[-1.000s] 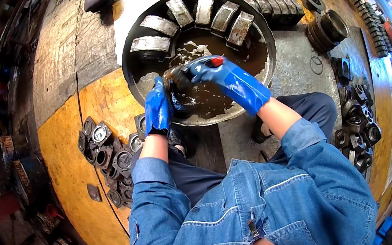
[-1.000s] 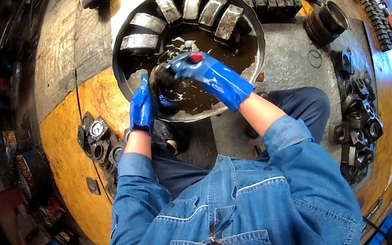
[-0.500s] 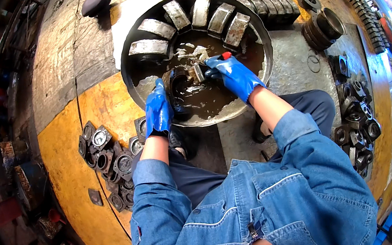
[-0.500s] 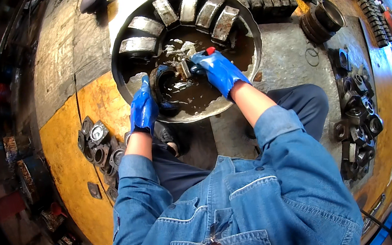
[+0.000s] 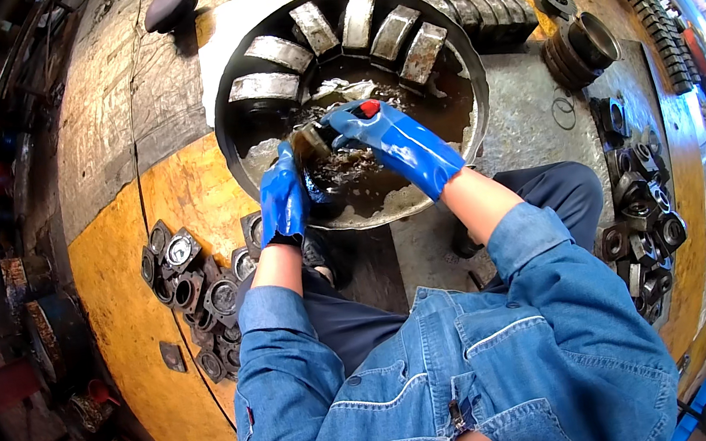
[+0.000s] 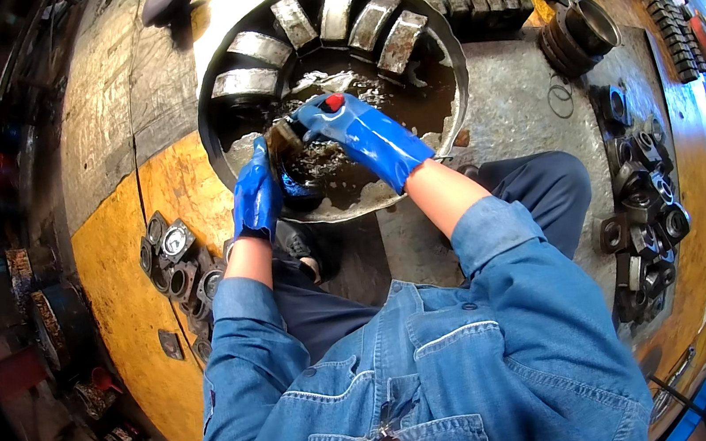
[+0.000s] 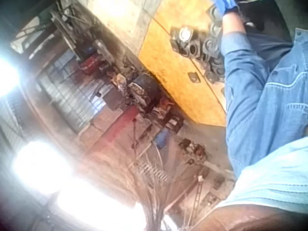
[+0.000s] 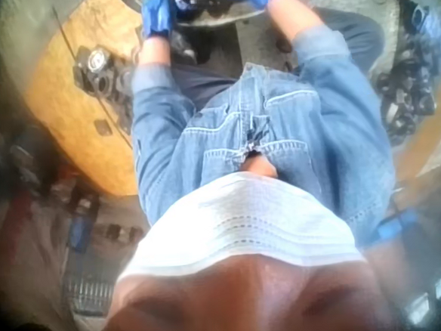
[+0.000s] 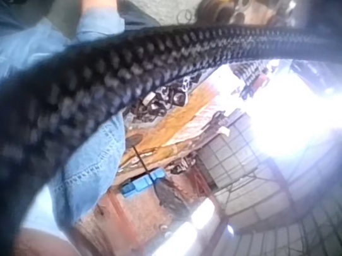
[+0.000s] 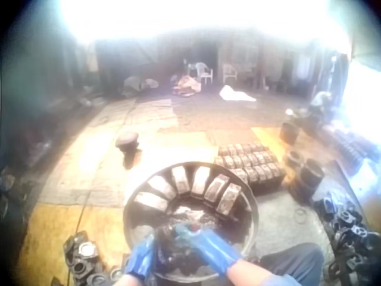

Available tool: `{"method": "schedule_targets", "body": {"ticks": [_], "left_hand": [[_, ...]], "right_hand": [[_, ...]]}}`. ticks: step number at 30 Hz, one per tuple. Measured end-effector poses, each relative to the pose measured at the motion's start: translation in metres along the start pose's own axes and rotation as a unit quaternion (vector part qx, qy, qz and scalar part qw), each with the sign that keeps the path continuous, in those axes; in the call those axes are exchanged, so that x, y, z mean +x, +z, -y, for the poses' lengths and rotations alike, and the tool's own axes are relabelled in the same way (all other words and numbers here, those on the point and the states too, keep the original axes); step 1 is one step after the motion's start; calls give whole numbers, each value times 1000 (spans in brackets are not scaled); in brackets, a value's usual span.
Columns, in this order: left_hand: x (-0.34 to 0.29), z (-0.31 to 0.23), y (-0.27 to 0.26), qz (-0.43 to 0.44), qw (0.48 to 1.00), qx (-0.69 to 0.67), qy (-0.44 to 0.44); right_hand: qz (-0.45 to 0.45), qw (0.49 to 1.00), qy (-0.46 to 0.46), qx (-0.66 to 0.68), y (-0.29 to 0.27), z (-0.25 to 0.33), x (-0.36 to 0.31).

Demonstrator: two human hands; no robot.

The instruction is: The person cleans metal components by scrubbing them with a brush inside a tub of fluid, then wipes the parts and places them on the ground.

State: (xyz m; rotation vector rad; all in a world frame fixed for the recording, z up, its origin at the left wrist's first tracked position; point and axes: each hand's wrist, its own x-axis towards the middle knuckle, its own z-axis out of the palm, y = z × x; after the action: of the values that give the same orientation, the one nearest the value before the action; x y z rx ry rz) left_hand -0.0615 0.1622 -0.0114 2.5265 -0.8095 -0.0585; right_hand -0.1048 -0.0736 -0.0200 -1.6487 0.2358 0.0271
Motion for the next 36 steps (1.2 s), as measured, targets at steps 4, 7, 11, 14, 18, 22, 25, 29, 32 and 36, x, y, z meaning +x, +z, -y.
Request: {"method": "schedule_targets", "body": {"ticks": [4,7,11,14,18,22,25,29,32,36], "left_hand": [[-1,-6,1,-15,999,32,31],[-6,-3,-5,-6,1000,8,-1],[1,-16,-10,71,996,9,-61],[-1,-7,-2,-7,999,36,26],[-4,-4,-3,-15,999,28,29],[-5,-7,-6,13,1000,-1,-2],[-1,-4,0,5,1000,5,-14],[-5,-7,-6,7,999,-31,-32],[-3,-2,1,-9,999,-36,-12],[-4,-6,-7,52,990,-93,-96]], "right_hand": [[-89,989,119,-26,-32,-11,-1],[-61,991,95,74,-16,1,-6],[-11,994,50,92,1,-14,12],[-60,995,50,62,-4,-16,11],[-78,994,62,43,-31,-3,-23],[-166,952,164,199,-32,-19,-49],[-211,933,175,233,-29,-25,-54],[-164,918,143,331,-7,5,-56],[-92,899,92,419,10,-2,-41],[-104,896,150,406,41,12,-51]]}}
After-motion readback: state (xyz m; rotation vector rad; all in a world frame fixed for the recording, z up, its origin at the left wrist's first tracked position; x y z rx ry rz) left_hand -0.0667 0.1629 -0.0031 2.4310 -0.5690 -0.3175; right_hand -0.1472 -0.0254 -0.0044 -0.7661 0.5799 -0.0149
